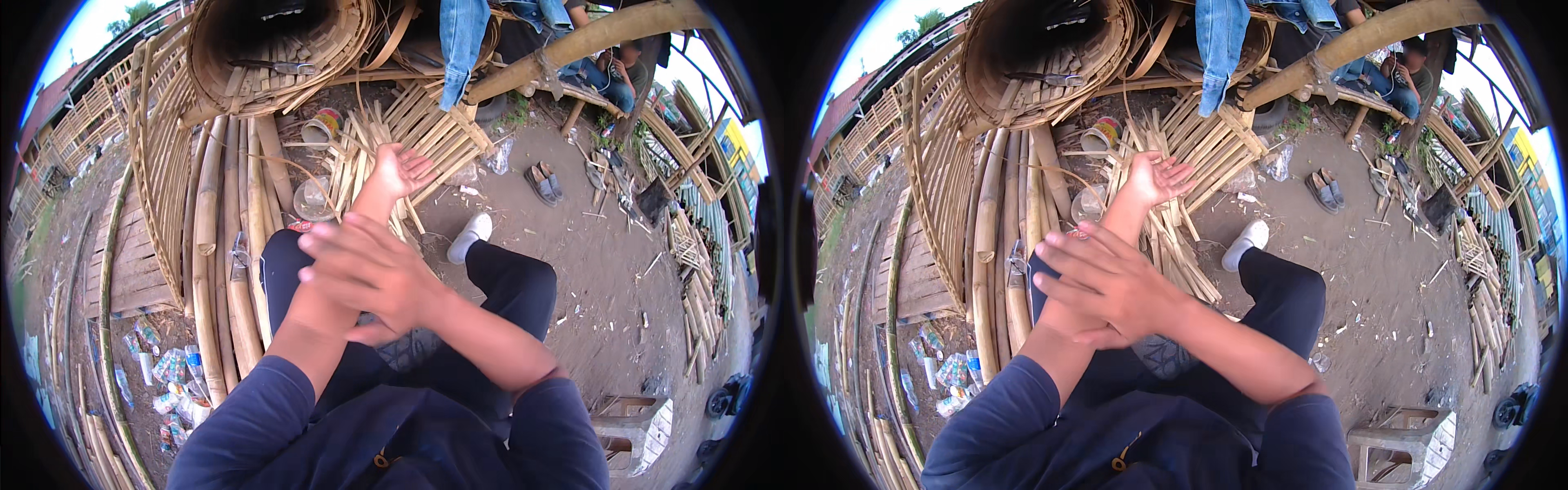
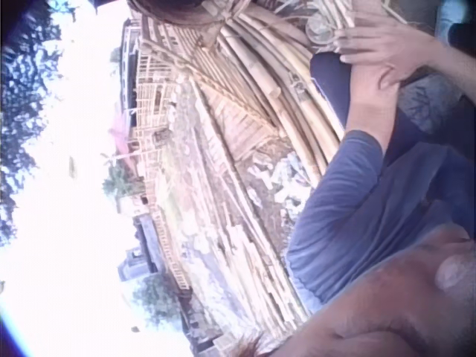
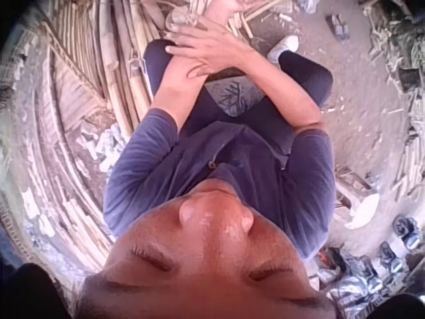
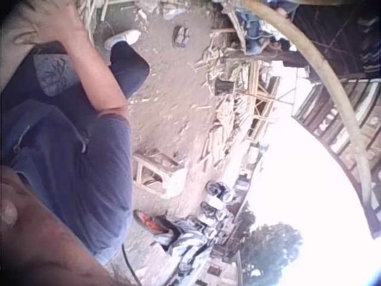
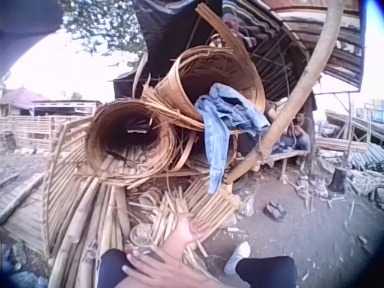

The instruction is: The person shaves and smooths thin bamboo strips with a machete, holding the strips against their leg while scraping. They then set the tool aside and clap their hands together to clear dust.

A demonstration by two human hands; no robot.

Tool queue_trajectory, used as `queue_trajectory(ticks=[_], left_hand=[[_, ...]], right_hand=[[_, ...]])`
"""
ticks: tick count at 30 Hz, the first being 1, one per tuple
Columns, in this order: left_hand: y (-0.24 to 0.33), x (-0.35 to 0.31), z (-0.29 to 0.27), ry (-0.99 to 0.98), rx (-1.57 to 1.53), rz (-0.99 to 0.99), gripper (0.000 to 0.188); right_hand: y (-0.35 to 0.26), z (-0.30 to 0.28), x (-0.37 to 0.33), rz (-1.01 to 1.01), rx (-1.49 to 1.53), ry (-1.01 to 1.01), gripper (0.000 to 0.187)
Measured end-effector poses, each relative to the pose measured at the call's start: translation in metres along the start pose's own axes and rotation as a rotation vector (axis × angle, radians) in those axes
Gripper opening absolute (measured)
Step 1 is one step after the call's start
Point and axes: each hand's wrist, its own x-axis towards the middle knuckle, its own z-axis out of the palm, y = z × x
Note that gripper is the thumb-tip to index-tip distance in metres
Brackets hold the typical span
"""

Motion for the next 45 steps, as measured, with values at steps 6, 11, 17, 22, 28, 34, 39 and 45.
queue_trajectory(ticks=[6, 11, 17, 22, 28, 34, 39, 45], left_hand=[[0.000, 0.017, -0.033, -0.067, 0.232, 0.022, 0.042], [-0.021, -0.072, 0.037, -0.328, 0.998, 1.077, 0.042], [-0.054, -0.054, 0.012, -0.905, 1.730, 0.997, 0.041], [0.023, -0.051, 0.029, -0.199, 1.602, 1.055, 0.051], [-0.009, -0.067, -0.002, -0.942, 1.831, 0.989, 0.049], [0.036, -0.084, 0.044, -0.418, 1.591, 1.168, 0.046], [-0.096, -0.124, 0.069, -1.232, 1.696, 1.022, 0.046], [0.020, -0.042, 0.025, -0.250, 2.138, 0.326, 0.047]], right_hand=[[0.227, 0.003, -0.103, 0.904, -0.299, -0.342, 0.072], [0.274, 0.005, -0.144, 1.164, -0.715, -1.297, 0.061], [0.273, 0.051, -0.129, 0.841, -0.894, -1.323, 0.043], [0.281, 0.086, -0.135, 0.716, -1.051, -1.341, 0.037], [0.267, 0.096, -0.132, 0.535, -0.893, -1.467, 0.036], [0.297, 0.132, -0.179, 0.475, -1.026, -1.626, 0.031], [0.281, 0.116, -0.175, 0.502, -1.007, -1.572, 0.036], [0.303, 0.067, -0.110, 1.622, 0.555, -0.355, 0.040]])
